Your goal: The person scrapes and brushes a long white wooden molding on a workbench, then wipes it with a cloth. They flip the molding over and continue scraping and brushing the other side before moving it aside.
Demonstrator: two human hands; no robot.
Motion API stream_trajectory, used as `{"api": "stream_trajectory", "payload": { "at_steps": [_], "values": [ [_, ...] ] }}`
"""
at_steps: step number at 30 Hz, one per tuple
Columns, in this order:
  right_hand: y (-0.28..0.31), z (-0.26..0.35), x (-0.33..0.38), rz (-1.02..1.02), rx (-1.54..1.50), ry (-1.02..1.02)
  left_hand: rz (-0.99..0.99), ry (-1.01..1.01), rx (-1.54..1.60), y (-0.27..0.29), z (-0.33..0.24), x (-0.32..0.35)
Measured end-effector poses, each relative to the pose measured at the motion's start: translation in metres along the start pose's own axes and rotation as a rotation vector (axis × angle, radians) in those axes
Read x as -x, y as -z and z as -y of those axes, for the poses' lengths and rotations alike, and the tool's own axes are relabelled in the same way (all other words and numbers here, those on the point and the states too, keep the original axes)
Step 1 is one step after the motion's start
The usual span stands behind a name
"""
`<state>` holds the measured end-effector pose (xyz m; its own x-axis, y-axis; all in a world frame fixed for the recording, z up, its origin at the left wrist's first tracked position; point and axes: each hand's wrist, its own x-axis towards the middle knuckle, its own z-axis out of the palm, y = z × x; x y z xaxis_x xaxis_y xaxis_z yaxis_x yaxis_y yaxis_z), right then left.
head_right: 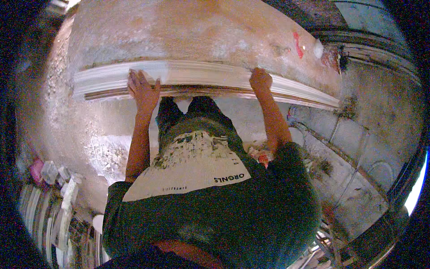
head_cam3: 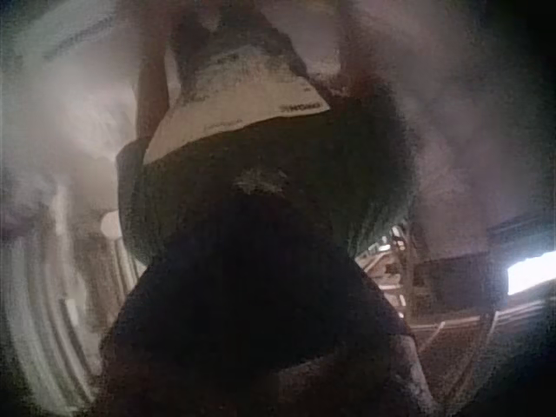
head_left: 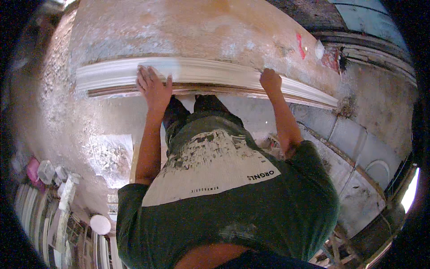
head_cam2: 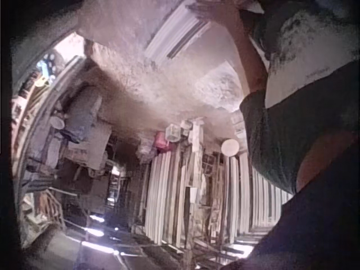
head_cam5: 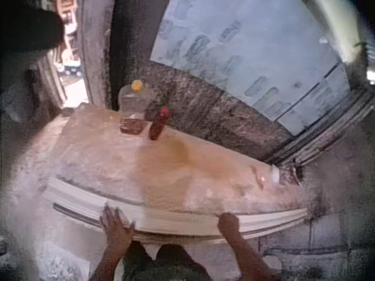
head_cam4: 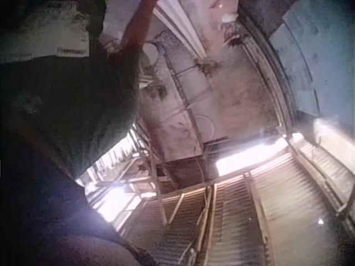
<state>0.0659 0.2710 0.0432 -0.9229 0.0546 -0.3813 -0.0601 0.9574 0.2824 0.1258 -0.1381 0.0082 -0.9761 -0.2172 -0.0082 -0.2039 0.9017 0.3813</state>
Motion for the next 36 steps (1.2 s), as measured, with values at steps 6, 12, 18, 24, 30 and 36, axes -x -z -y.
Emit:
{"api": "stream_trajectory", "payload": {
  "at_steps": [6,12,18,24,30,36],
  "values": [
    [0.026,0.126,0.002,-0.183,-0.343,0.315,0.078,-0.196,0.036,-0.020,-0.085,-0.006],
    [-0.077,-0.098,0.013,-0.281,-0.178,0.005,0.122,-0.097,-0.022,-0.068,-0.153,0.026],
    [-0.080,-0.236,-0.005,-0.260,-0.081,0.008,0.095,-0.008,-0.246,-0.118,-0.234,0.061],
    [-0.049,-0.134,0.007,-0.054,-0.413,0.374,0.140,-0.011,-0.284,-0.142,-0.326,0.105],
    [-0.167,-0.406,-0.006,-0.009,-0.192,-0.141,-0.021,-0.023,-0.304,-0.171,-0.379,0.142],
    [-0.190,-0.490,-0.014,-0.211,-0.070,-0.051,-0.162,-0.110,-0.331,-0.216,-0.440,0.151]
  ]
}}
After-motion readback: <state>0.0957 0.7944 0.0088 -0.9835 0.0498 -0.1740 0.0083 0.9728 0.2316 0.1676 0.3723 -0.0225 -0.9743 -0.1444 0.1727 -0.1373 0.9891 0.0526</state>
